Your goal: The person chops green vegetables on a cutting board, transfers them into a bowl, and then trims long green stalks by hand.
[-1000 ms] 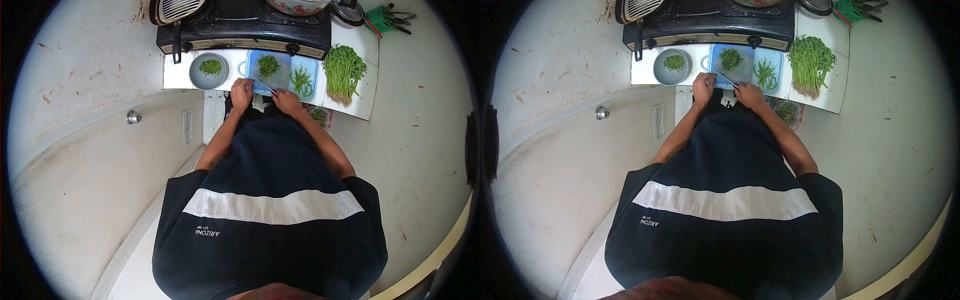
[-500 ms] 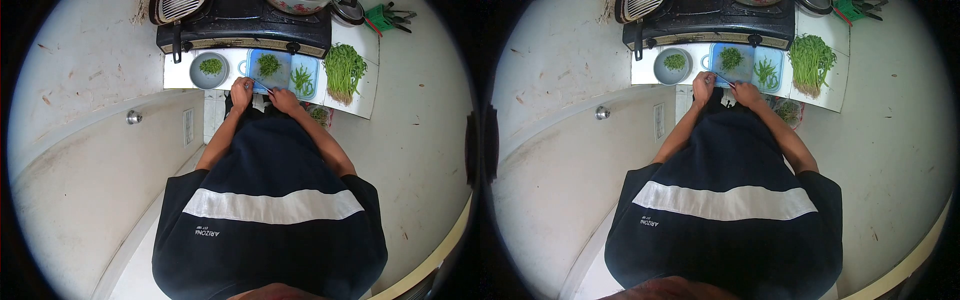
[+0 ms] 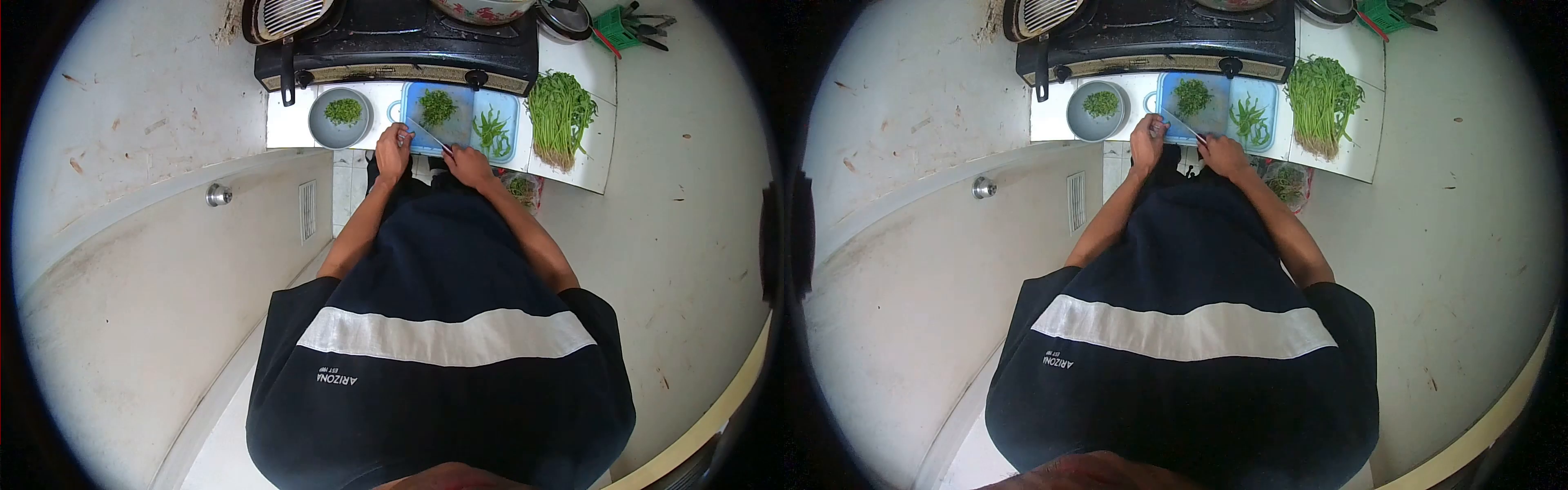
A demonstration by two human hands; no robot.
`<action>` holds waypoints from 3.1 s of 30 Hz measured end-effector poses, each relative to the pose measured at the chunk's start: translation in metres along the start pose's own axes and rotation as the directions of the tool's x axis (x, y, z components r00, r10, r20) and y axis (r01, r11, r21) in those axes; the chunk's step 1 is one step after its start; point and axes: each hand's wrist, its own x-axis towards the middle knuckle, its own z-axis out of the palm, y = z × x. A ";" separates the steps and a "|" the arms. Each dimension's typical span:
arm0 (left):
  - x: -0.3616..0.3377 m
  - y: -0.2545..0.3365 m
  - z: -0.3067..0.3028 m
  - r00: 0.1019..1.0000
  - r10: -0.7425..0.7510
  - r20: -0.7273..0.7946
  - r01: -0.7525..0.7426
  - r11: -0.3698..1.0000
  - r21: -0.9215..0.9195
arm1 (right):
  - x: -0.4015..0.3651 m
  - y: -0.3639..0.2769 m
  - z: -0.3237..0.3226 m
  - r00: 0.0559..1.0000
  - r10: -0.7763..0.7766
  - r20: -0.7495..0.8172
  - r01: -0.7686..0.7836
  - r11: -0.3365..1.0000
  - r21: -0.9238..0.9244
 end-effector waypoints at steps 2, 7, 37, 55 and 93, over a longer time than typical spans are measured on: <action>0.000 -0.002 -0.004 0.997 0.080 0.002 -0.080 0.995 0.053 | -0.001 0.000 0.000 1.000 -0.017 0.011 0.017 1.000 0.005; -0.001 -0.009 -0.003 0.973 0.231 -0.005 -0.228 0.963 0.140 | -0.006 -0.006 -0.003 0.998 -0.057 0.024 0.056 0.998 0.042; 0.001 -0.003 -0.004 0.961 0.274 0.030 -0.275 0.950 0.145 | -0.005 -0.002 -0.006 0.998 -0.044 0.040 0.042 0.998 0.043; -0.006 -0.007 -0.006 0.967 0.252 0.044 -0.255 0.962 0.095 | 0.001 -0.001 -0.004 1.000 -0.009 -0.001 0.009 1.000 -0.020; -0.004 -0.004 -0.005 0.986 0.153 0.066 -0.161 0.976 0.149 | 0.003 -0.014 -0.010 0.995 -0.086 0.042 0.089 0.994 -0.064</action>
